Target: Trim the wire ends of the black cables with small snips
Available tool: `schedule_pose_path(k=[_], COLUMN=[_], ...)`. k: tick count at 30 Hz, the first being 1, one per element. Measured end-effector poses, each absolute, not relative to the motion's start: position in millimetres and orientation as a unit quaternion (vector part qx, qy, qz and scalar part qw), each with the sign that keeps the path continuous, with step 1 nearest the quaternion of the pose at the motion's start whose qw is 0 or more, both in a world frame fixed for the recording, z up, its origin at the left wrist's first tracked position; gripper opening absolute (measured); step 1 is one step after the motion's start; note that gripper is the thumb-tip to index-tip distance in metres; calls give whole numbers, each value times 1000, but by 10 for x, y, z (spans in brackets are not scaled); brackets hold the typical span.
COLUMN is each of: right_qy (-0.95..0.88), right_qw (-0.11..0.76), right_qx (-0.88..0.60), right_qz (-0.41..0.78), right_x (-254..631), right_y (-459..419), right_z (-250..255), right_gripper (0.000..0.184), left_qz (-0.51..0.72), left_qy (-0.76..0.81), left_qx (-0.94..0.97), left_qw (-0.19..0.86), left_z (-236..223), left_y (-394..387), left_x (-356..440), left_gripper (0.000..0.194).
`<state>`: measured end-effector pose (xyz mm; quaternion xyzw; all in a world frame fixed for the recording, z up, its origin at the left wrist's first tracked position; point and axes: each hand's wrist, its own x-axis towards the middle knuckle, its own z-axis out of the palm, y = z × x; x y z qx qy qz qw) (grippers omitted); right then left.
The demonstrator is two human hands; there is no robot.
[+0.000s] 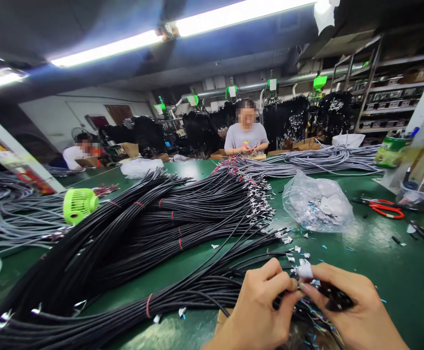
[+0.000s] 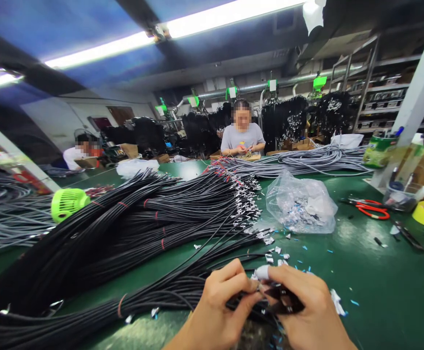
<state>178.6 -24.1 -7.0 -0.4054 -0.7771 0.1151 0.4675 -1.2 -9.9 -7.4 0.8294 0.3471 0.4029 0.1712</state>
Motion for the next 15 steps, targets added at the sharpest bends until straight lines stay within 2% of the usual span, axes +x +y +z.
schedule_pose_path(k=[3, 9, 12, 15], right_qy=[-796, -816, -835, -828], right_qw=[459, 483, 451, 466], right_qx=[-377, -316, -313, -311], right_qz=[122, 10, -27, -34], right_x=[1778, 1798, 1822, 1828], right_y=[-256, -298, -317, -316], right_z=[-23, 41, 30, -27], right_gripper=[16, 45, 45, 44], left_qz=[386, 363, 356, 366], left_qy=[355, 364, 381, 384], left_qx=[821, 810, 810, 803], left_qw=[226, 282, 269, 271], left_z=[-49, 12, 9, -3], left_y=[-103, -115, -108, -103], left_x=[-19, -25, -15, -6], left_gripper=[10, 12, 16, 17])
